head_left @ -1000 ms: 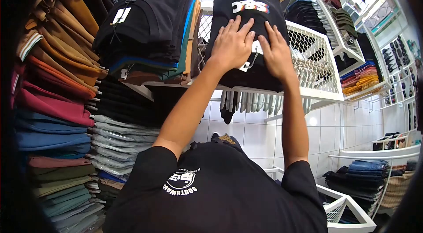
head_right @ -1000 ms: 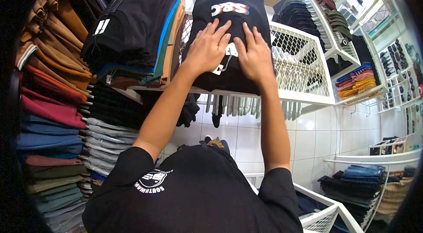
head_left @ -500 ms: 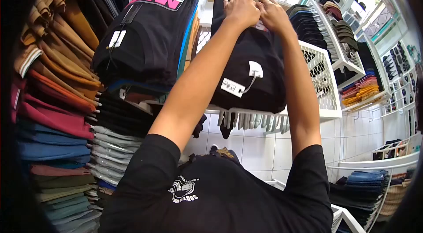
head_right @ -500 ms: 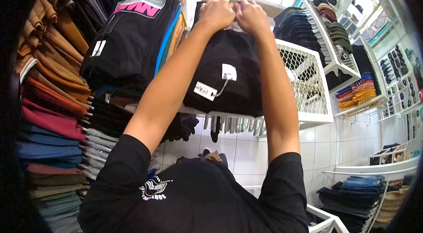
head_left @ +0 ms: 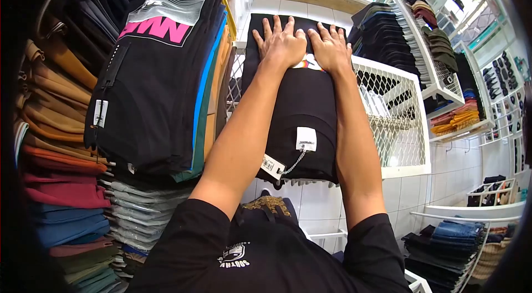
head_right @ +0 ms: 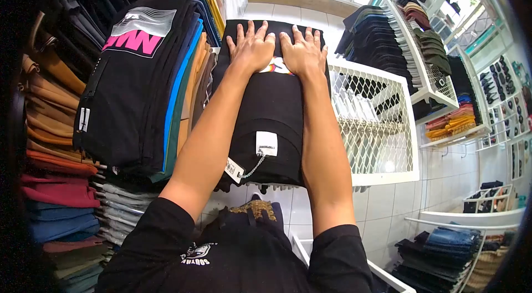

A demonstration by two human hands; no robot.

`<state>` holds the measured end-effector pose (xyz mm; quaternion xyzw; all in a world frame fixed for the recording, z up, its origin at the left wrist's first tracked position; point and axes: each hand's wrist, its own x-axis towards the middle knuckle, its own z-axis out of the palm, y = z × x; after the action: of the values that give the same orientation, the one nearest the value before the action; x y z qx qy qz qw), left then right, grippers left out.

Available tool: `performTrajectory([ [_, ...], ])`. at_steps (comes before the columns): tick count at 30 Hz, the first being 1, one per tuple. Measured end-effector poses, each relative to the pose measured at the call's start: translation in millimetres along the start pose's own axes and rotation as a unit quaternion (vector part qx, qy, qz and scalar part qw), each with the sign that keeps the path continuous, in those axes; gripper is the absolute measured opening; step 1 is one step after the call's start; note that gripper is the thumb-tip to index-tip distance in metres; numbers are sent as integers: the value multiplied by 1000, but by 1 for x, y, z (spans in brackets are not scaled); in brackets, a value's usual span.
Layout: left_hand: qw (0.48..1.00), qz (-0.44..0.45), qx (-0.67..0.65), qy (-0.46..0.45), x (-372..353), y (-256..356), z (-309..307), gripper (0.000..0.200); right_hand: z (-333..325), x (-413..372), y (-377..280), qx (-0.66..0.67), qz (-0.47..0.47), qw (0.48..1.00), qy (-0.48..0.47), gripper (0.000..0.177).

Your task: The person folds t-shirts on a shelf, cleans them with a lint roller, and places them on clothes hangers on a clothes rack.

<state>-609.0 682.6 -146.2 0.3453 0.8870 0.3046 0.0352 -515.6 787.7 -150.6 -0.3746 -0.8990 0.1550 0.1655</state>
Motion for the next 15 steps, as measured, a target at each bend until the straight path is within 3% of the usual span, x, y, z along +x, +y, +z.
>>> performTrajectory([
  [5,1000,1,-18,-10,-6,2,-11,66,-9,-6,-1,11,-8,1000,-2,72],
  [8,997,19,-42,-66,-23,-4,-28,71,-16,-29,5,41,-41,998,-16,74],
  [10,994,65,-40,-72,-62,-19,-38,72,-13,-60,25,79,-135,988,3,73],
  [11,990,108,-40,-77,-89,-27,-41,73,-4,-79,46,34,-220,974,33,69],
  [12,988,131,-54,-53,-123,-33,-48,73,-36,-133,20,117,-143,982,30,64],
  [14,969,241,-45,-2,-176,-66,-47,65,-50,-201,18,188,-125,972,70,55],
  [15,975,175,-136,-25,-210,-54,-70,62,-57,-233,16,172,-116,974,90,51],
])
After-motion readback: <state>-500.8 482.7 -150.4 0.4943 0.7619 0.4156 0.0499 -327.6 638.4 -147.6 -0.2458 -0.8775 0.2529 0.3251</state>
